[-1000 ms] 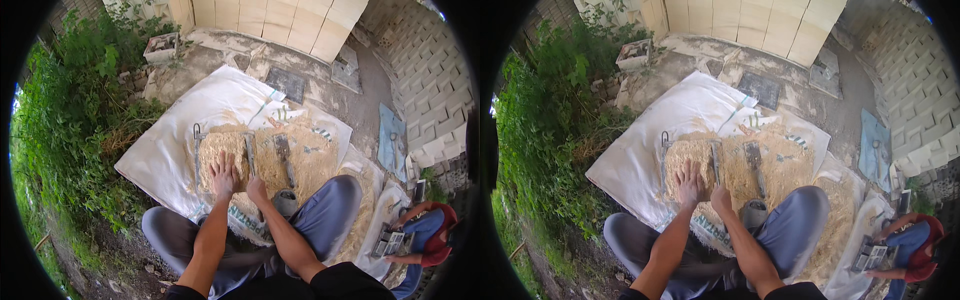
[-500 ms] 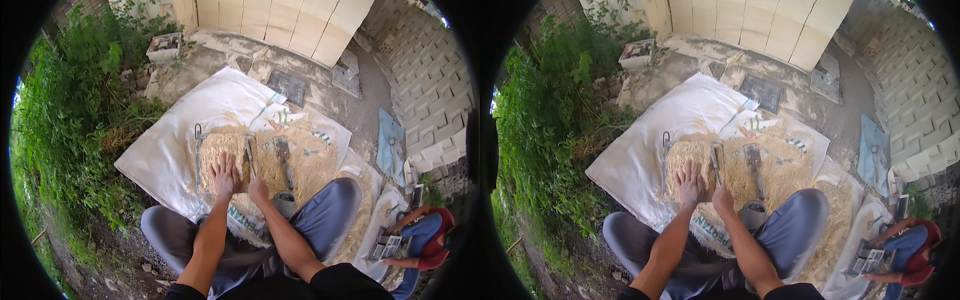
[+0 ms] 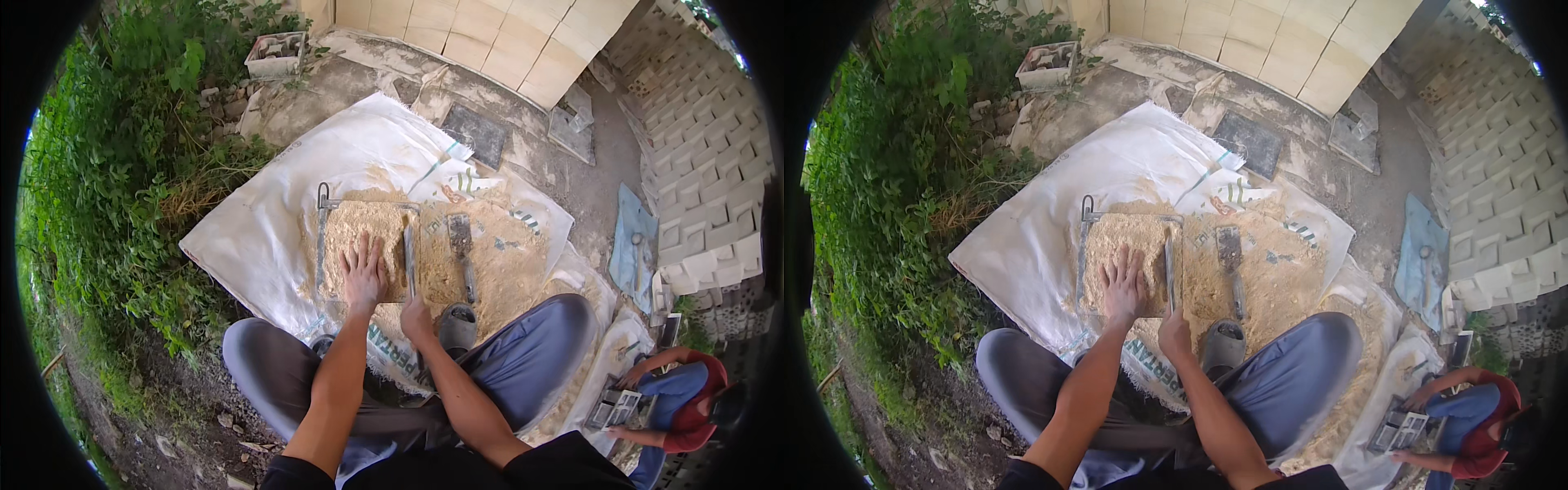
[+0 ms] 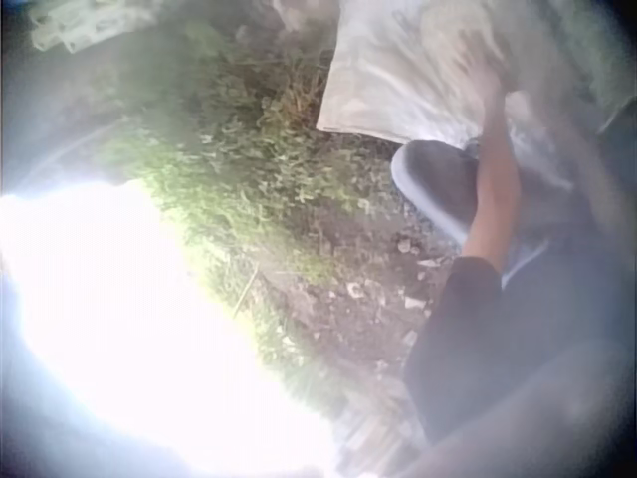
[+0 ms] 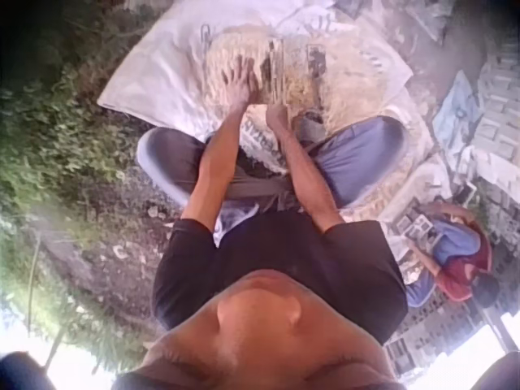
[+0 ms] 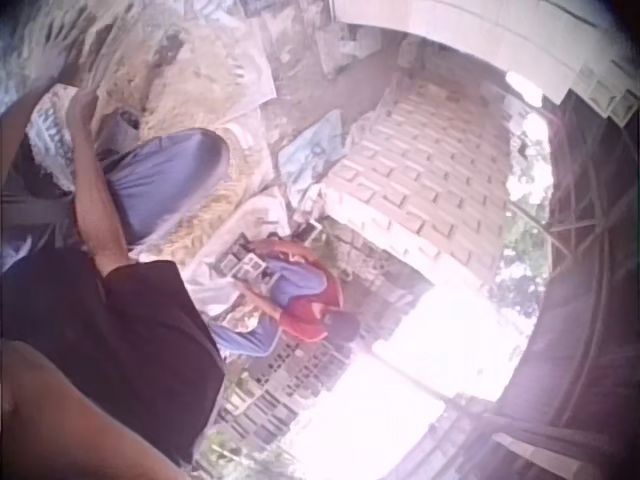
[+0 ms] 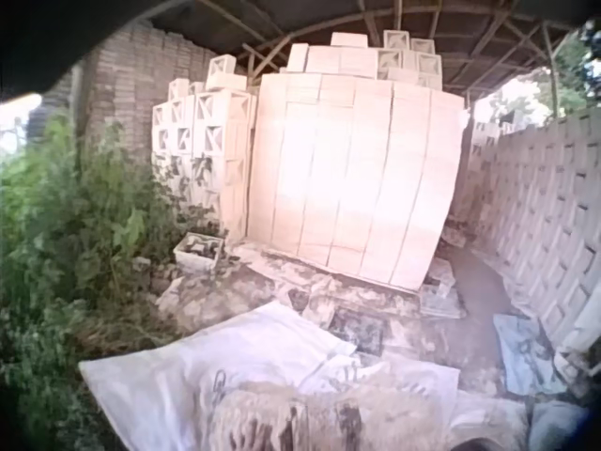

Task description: The person presses and levels granular material inside a metal mold by hand and uses a small trowel to scrape excess material from the edges of the mold.

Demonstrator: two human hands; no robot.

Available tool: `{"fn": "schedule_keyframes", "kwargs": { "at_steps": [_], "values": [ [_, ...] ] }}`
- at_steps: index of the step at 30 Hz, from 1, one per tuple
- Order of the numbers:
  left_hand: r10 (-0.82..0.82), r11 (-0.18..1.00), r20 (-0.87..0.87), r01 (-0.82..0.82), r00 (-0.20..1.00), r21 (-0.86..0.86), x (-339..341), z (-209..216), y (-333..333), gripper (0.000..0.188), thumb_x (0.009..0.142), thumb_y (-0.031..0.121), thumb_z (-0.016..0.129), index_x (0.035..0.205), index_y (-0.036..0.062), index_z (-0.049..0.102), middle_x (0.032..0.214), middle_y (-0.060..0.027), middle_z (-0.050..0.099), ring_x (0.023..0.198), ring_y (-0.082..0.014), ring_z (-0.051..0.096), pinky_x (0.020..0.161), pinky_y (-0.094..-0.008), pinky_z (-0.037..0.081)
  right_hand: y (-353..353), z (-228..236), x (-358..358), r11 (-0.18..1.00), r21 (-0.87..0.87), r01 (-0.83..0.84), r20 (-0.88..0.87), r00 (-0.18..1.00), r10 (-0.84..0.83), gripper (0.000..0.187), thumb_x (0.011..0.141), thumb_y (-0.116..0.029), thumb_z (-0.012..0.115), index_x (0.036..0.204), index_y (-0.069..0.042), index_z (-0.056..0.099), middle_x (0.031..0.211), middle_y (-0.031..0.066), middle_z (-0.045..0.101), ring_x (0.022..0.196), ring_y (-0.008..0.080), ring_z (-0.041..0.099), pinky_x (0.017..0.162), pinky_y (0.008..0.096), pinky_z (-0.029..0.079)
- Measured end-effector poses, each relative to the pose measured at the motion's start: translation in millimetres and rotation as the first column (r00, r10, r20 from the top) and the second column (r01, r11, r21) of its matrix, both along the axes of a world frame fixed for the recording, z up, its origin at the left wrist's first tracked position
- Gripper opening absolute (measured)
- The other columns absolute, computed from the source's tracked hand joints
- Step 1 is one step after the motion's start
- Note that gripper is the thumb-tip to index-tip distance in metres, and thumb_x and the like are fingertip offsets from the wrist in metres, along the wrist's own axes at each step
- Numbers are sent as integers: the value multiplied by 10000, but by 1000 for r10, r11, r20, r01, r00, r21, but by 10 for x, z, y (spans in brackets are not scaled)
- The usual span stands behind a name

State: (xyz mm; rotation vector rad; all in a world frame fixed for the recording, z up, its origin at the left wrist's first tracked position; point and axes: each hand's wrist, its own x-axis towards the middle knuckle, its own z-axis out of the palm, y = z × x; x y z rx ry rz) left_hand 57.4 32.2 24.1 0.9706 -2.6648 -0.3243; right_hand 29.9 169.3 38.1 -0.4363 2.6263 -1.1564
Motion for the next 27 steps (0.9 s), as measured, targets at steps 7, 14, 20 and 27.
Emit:
{"fn": "schedule_keyframes", "kwargs": {
  "at_steps": [7, 14, 20, 27],
  "values": [
    [19, 1000, 1, -19, 1000, 13, 98, -155, 2, 479, 973, 302, 330, 1449, 247, 336, 1553, -36, 190, 1339, -363, 315, 1147, -504, 109, -77, 232, 24, 995, -100, -14, -14, 1000, 12, 354, 982, -262, 425, 900, 68, 525, 731, 303, 600, 758, 469, 607, 633, 509, 454],
    [23, 1000, 14, -23, 1000, 1, 63, -35, -33, 486, 979, 307, 318, 1460, 241, 316, 1553, -35, 196, 1392, -323, 241, 1151, -508, 100, -59, 494, 305, 992, -90, 91, -81, 992, -98, 340, 982, -258, 430, 888, 55, 522, 712, 308, 585, 738, 488, 589, 622, 533, 431],
    [-16, 995, 16, 15, 1000, 99, 8, -23, 38, 483, 976, 302, 320, 1457, 255, 322, 1553, -35, 194, 1388, -336, 245, 1151, -507, 99, 201, -227, 283, 996, 82, -22, 88, 996, 15, 376, 978, -296, 433, 882, 53, 539, 697, 317, 574, 743, 505, 581, 643, 562, 429],
    [5, 1000, 11, -6, 1000, 15, 57, -65, 14, 480, 977, 300, 319, 1453, 243, 329, 1551, -40, 197, 1396, -338, 223, 1152, -510, 82, -72, 749, 119, 990, -138, 20, 15, 1000, -18, 379, 979, -294, 434, 875, 58, 531, 695, 329, 569, 746, 504, 582, 627, 555, 424]
  ]
}}
